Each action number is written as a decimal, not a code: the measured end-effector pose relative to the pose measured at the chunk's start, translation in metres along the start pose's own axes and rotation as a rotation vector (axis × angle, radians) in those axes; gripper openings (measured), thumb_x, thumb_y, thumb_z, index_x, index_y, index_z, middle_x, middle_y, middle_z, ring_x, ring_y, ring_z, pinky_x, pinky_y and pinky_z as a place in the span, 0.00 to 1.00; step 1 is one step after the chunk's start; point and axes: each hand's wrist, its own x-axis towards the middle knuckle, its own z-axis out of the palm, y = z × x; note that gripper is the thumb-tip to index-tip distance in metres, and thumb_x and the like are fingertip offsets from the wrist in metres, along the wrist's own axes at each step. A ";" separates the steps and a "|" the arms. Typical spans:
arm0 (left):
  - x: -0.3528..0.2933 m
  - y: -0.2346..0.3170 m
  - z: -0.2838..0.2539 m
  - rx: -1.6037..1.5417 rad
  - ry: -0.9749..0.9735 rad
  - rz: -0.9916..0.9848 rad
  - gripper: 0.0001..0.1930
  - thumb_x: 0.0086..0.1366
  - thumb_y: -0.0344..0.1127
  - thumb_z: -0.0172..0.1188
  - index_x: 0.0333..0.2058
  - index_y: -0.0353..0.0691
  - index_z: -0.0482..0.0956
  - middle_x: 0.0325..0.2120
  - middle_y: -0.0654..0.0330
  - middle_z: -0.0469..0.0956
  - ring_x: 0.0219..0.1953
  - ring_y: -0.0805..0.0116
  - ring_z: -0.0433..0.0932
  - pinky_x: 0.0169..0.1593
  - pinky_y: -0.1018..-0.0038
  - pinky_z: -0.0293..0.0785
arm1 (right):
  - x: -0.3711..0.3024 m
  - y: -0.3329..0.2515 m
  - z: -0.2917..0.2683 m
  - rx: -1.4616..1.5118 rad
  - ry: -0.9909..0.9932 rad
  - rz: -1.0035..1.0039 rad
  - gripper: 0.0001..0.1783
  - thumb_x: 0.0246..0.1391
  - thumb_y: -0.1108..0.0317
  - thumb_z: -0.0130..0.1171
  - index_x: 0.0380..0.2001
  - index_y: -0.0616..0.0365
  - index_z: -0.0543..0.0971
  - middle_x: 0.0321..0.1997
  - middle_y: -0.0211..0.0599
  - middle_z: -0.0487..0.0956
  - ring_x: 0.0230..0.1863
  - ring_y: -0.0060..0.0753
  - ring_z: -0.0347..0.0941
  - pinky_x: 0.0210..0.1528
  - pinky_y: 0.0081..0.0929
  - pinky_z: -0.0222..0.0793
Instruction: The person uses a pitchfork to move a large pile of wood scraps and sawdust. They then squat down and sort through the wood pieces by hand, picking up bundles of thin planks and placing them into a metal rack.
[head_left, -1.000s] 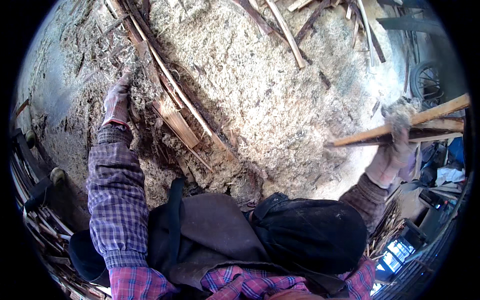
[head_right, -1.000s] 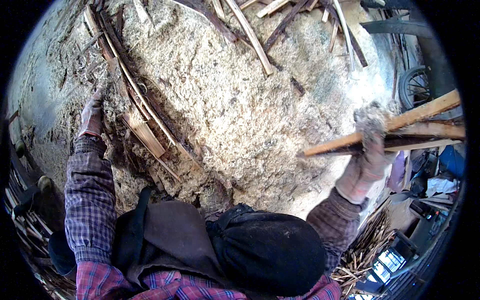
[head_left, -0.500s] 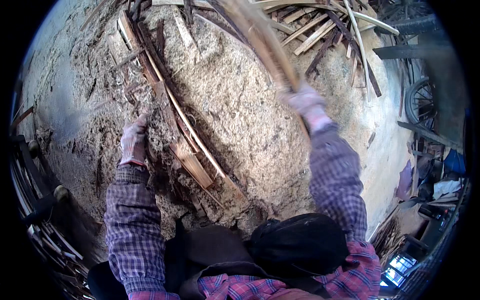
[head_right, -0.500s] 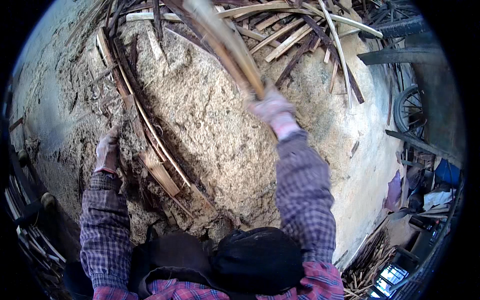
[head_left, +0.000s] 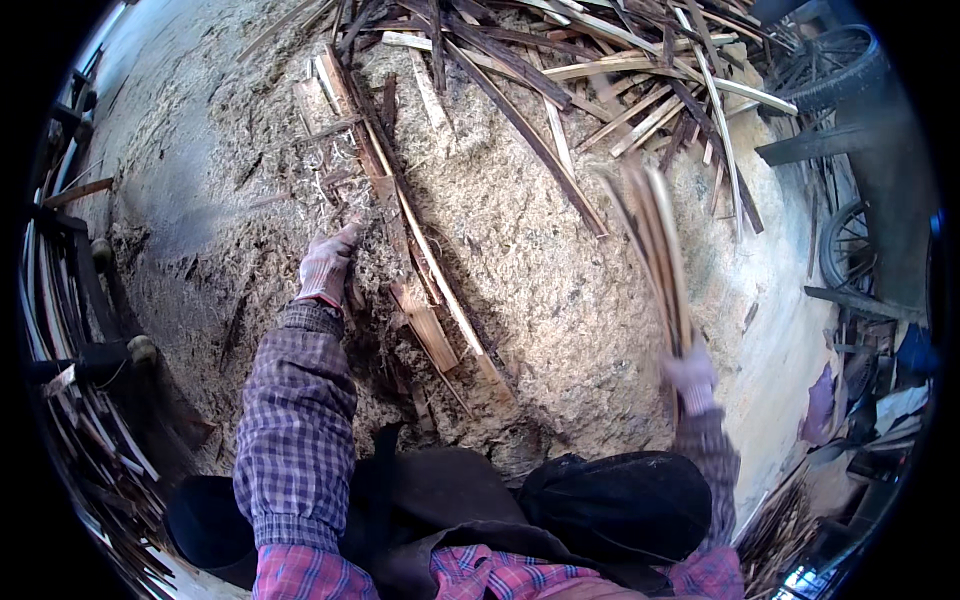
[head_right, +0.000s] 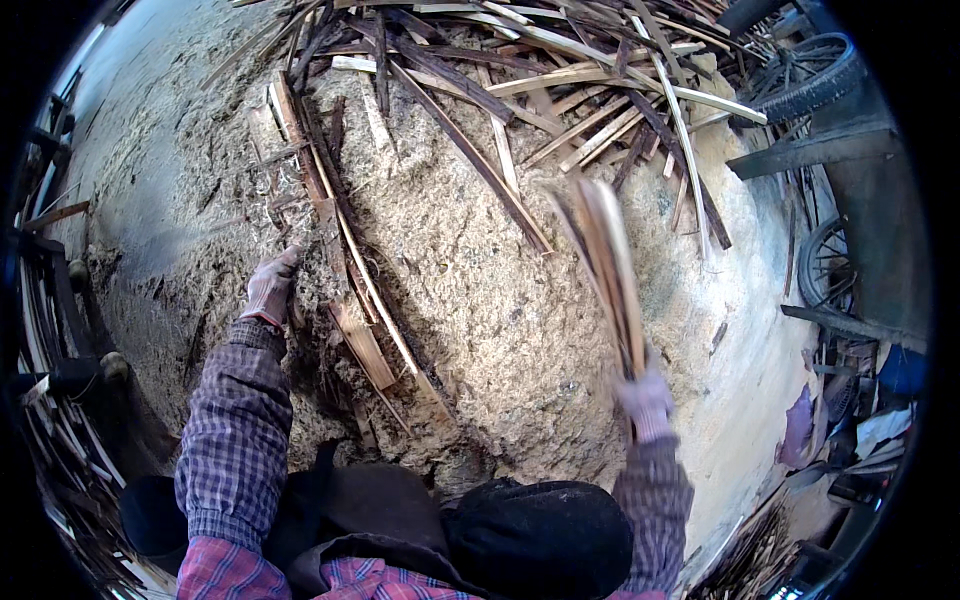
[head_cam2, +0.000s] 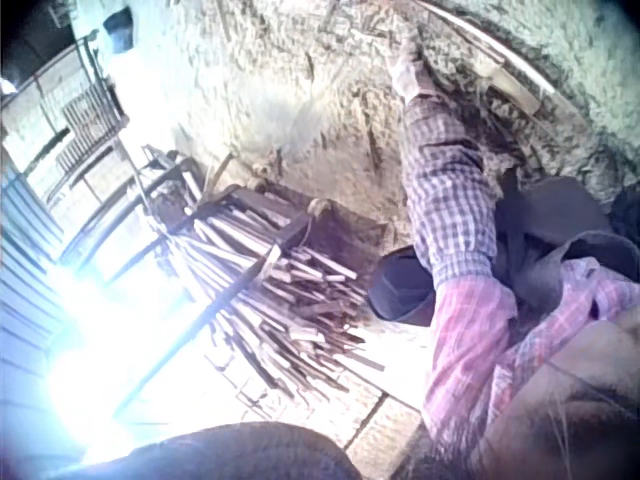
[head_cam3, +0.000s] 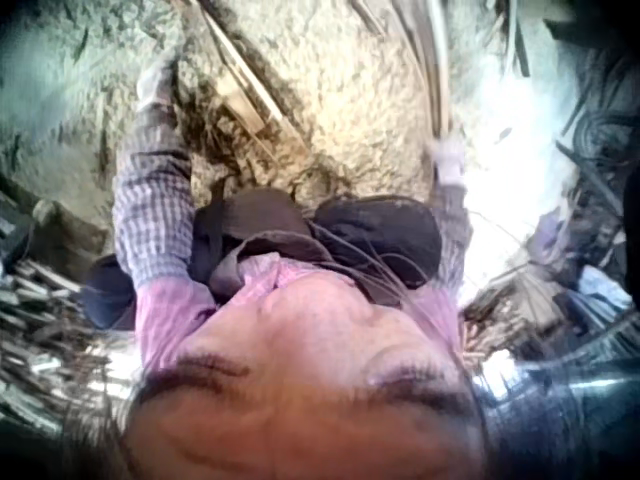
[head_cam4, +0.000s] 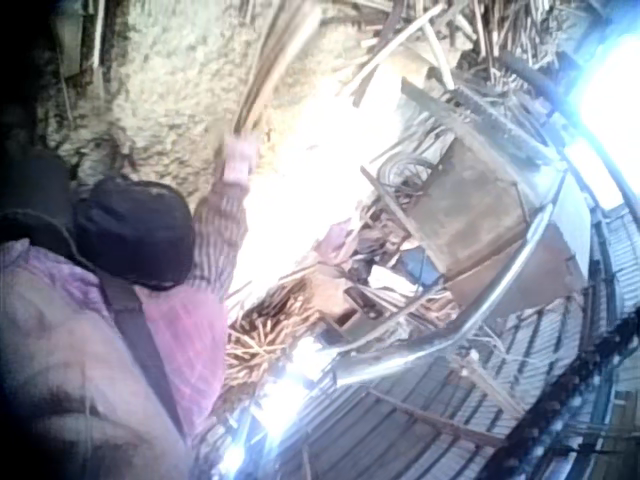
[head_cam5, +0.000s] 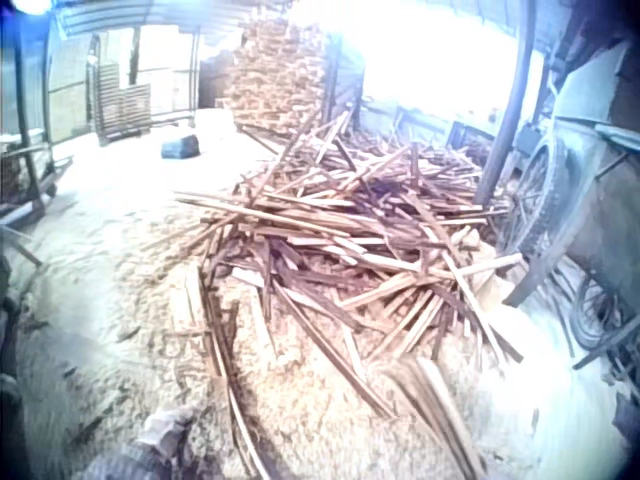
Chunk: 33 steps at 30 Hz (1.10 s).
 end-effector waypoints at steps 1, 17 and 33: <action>-0.004 0.014 -0.007 0.032 0.008 0.008 0.22 0.55 0.50 0.57 0.34 0.34 0.78 0.30 0.60 0.77 0.32 0.72 0.72 0.38 0.76 0.66 | -0.010 0.051 0.011 0.079 0.006 0.055 0.42 0.40 0.63 0.61 0.57 0.61 0.54 0.48 0.45 0.71 0.46 0.37 0.71 0.46 0.29 0.70; -0.018 0.057 0.003 -0.616 -0.076 -0.387 0.29 0.57 0.56 0.52 0.45 0.35 0.71 0.32 0.59 0.76 0.29 0.68 0.75 0.33 0.72 0.73 | -0.010 -0.345 0.059 -0.139 -0.430 -0.547 0.51 0.47 0.43 0.52 0.60 0.64 0.40 0.58 0.56 0.57 0.53 0.42 0.64 0.52 0.38 0.62; 0.008 -0.009 0.015 -0.879 0.064 -0.547 0.25 0.66 0.45 0.34 0.47 0.23 0.62 0.31 0.53 0.72 0.29 0.69 0.72 0.37 0.80 0.69 | 0.217 -0.397 0.006 -0.565 0.365 -0.564 0.54 0.38 0.35 0.55 0.60 0.60 0.49 0.63 0.47 0.53 0.63 0.40 0.52 0.61 0.38 0.50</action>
